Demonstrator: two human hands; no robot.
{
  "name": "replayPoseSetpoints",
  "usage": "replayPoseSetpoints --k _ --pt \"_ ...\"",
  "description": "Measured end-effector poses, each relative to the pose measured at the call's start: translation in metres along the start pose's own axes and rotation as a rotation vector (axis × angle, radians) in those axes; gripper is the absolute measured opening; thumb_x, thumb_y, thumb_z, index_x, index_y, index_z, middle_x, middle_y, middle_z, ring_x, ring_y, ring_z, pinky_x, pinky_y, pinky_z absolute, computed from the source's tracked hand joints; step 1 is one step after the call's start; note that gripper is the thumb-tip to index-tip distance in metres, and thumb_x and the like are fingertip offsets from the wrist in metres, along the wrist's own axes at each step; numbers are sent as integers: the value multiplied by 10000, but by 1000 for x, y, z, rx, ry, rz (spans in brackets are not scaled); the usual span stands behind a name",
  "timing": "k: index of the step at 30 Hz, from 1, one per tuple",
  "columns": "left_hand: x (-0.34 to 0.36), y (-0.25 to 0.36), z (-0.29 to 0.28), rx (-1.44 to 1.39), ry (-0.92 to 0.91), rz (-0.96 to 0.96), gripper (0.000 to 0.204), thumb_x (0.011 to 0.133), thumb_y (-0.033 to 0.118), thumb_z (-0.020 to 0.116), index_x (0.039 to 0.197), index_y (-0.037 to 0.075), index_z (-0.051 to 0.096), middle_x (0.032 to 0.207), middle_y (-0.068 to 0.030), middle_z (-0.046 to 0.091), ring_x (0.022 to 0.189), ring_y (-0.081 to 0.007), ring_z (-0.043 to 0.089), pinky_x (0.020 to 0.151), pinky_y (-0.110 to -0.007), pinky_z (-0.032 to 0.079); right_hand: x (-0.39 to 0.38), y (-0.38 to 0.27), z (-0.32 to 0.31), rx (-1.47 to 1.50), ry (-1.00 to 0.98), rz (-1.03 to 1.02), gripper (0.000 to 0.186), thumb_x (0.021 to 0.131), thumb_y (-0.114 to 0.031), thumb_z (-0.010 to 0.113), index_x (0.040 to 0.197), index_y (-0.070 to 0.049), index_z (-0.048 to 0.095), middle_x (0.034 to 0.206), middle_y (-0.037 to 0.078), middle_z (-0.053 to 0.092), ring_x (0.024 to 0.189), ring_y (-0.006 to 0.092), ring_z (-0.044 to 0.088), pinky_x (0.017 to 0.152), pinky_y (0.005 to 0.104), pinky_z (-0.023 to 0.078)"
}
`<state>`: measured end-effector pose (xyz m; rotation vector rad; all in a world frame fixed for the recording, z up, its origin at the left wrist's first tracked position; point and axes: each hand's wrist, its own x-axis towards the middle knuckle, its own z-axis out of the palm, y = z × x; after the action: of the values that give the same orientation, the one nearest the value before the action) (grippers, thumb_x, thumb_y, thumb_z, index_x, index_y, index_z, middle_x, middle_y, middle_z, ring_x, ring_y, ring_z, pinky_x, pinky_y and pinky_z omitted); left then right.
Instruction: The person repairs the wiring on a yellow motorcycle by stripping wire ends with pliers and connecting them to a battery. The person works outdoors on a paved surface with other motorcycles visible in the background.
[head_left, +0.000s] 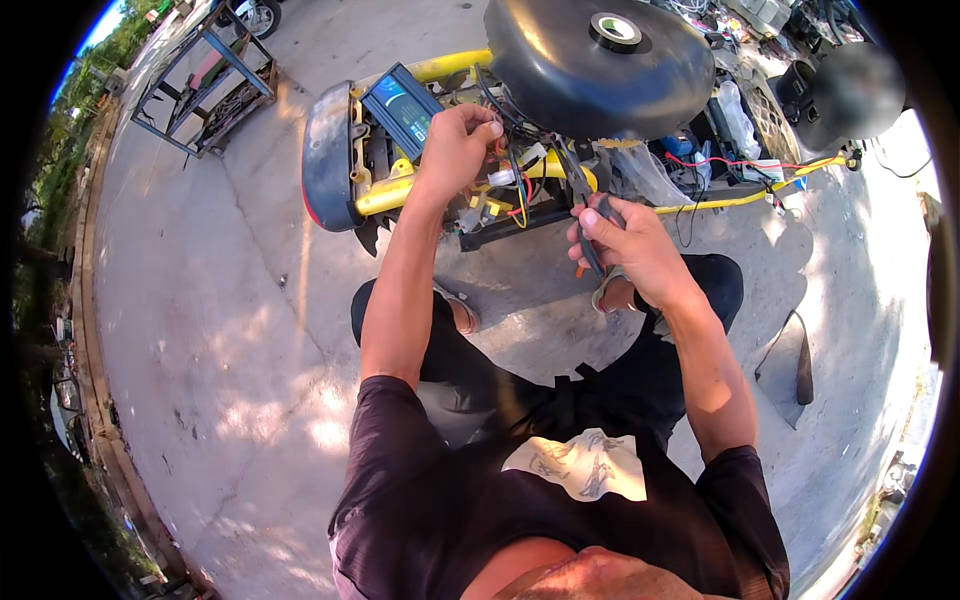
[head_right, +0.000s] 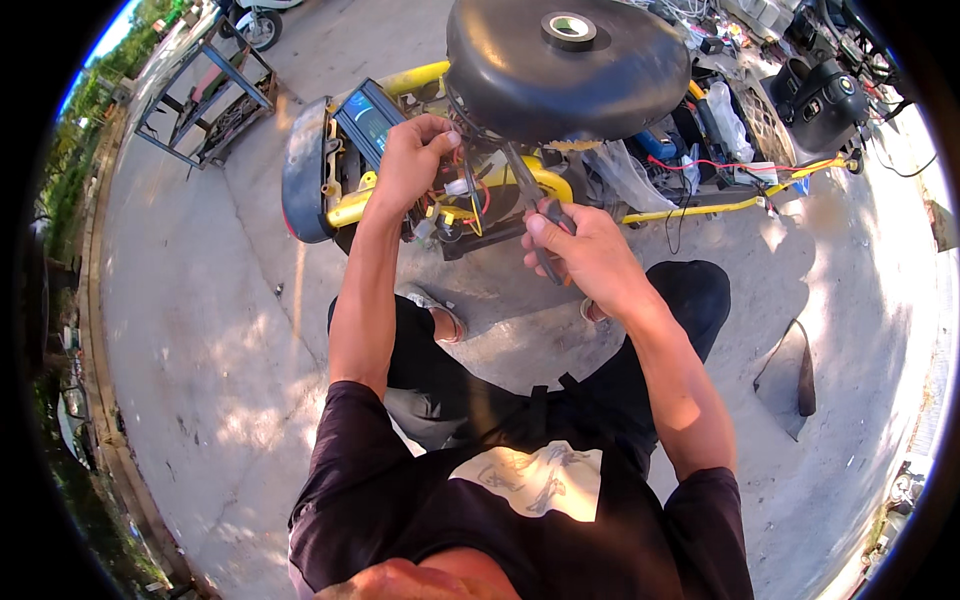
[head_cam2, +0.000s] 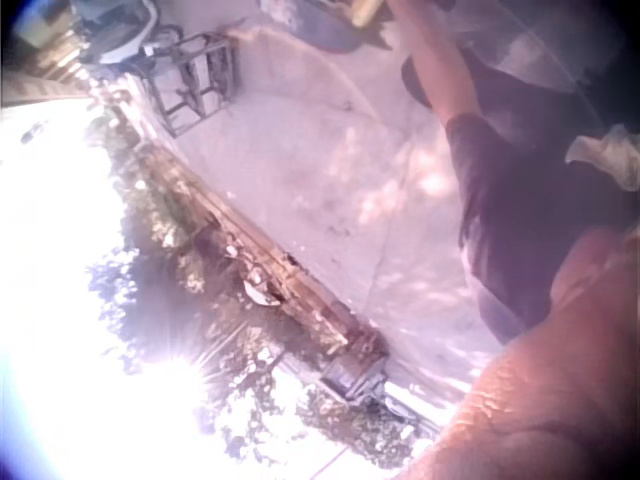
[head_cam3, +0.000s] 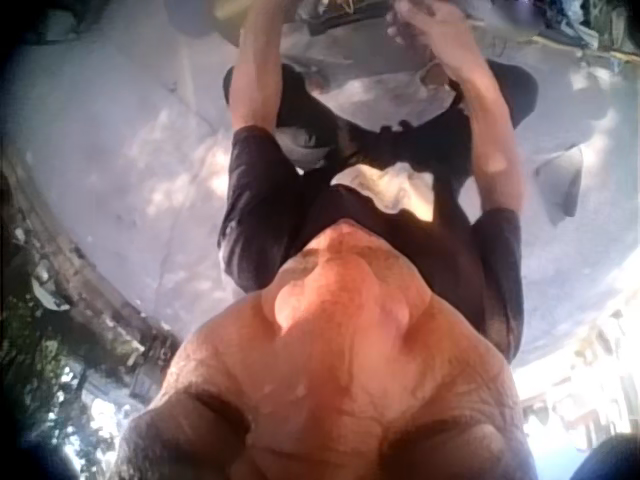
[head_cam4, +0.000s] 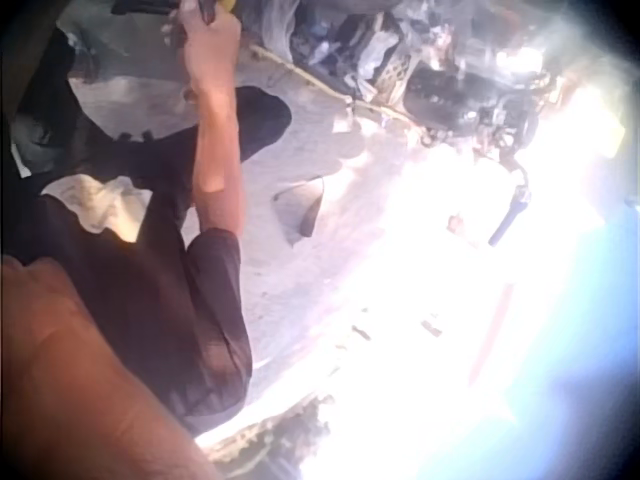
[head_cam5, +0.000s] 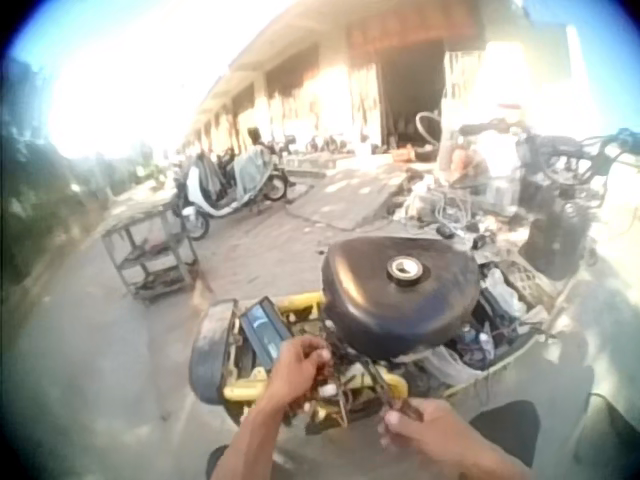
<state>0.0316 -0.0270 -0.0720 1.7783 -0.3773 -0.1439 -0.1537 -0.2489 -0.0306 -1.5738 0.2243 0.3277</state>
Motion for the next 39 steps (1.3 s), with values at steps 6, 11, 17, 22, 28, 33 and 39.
replayPoseSetpoints --k 6,11,17,22,28,33,39 --pt "8 17 -16 -7 -139 -91 132 970 49 752 1043 -60 745 905 -86 759 781 -133 688 707 -303 582 6 22 -3 -383 155 -257 425 1036 -404 674 1127 8 723 854 135 707 761 235 677 736 405 516" --pt "8 24 -16 243 -166 -54 129 950 52 775 1027 -47 746 900 -92 758 787 -144 699 720 -311 579 1 27 -8 -509 197 -298 421 1013 -386 704 1153 11 711 842 185 660 837 279 682 812 438 506" --pt "15 12 -13 58 -58 -167 66 972 2 714 1017 -43 734 901 -98 760 788 -151 694 722 -317 563 -39 12 -24 -346 307 -332 405 1012 -356 756 1128 28 704 785 101 624 646 215 639 621 376 529" --pt "14 21 -3 122 -22 -123 65 987 28 716 1007 -29 740 889 -76 753 780 -136 667 712 -302 544 -56 26 -65 -337 445 -418 489 1050 -443 680 1135 39 686 897 130 686 880 210 606 852 374 491" --pt "5 23 -7 101 -39 -136 83 998 62 723 989 -18 741 862 -50 736 783 -128 653 731 -301 526 -59 49 -91 -306 505 -434 388 1071 -362 648 1105 25 669 948 76 654 878 163 556 833 319 475" --pt "13 10 -5 186 -21 -140 113 991 98 734 992 -14 746 844 -46 736 680 -124 625 613 -315 500 -58 44 -93 -294 586 -520 295 1032 -260 741 1117 9 656 1052 77 696 966 191 650 931 360 524" --pt "12 5 -5 152 -53 -84 152 991 135 739 973 -16 745 843 -33 737 722 -108 638 665 -305 523 -31 14 -117 -442 779 -705 330 990 -269 783 1161 -19 650 1194 106 662 1126 274 662 991 399 520"
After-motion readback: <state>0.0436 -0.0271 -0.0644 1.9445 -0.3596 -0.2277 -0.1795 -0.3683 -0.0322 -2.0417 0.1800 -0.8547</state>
